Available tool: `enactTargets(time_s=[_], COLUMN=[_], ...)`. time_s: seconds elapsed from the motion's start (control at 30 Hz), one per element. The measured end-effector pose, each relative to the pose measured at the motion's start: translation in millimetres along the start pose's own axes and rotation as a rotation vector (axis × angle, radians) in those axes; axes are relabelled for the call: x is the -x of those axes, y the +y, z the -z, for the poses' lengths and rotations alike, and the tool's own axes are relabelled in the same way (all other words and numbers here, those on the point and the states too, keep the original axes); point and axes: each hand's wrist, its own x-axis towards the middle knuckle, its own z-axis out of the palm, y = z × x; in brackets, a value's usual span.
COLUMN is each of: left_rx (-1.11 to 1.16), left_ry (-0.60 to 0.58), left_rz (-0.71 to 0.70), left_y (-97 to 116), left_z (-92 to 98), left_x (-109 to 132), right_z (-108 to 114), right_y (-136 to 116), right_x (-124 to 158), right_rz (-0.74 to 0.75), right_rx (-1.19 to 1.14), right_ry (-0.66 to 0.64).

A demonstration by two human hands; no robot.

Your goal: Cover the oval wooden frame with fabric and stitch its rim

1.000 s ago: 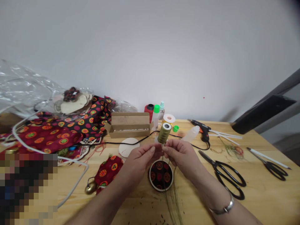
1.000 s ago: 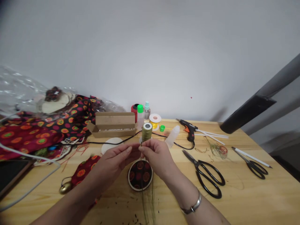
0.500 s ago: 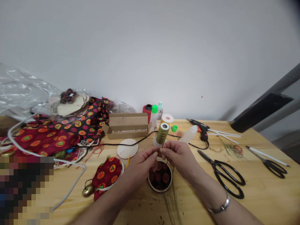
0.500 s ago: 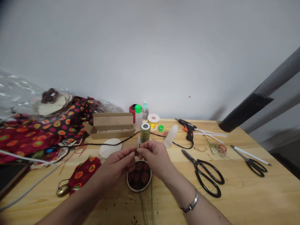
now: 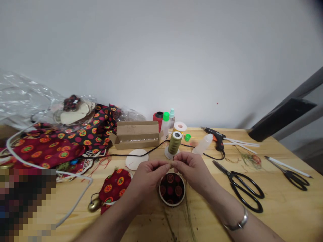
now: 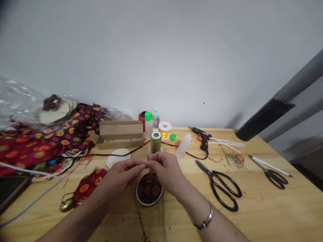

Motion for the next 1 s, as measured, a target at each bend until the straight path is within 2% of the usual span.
enactTargets(time_s=[0.17,0.33,0.53,0.73,1.0], left_rx=[0.235,0.248,0.233,0.202,0.248], left_ry=[-0.072,-0.125,-0.115,-0.006,0.101], left_rz=[0.150,0.154,0.149,0.132,0.096], left_y=[-5,-3,-4,-1,7], left_z=[2.2,3.8,3.1,0.9,-1.7], left_x=[-2,-2,-1,-1,0], right_z=[-1,-1,-1,2,13], right_y=[3,2,-2,0,2], right_x=[0,0,1,0,-1], right_rz=[-0.027,-0.088,-0.093,-0.022,0.180], right_rx=[-0.059,-0.152,-0.165,-0.085,0.255], right_ry=[-0.026,-0.050,-0.039,-0.079,-0.089])
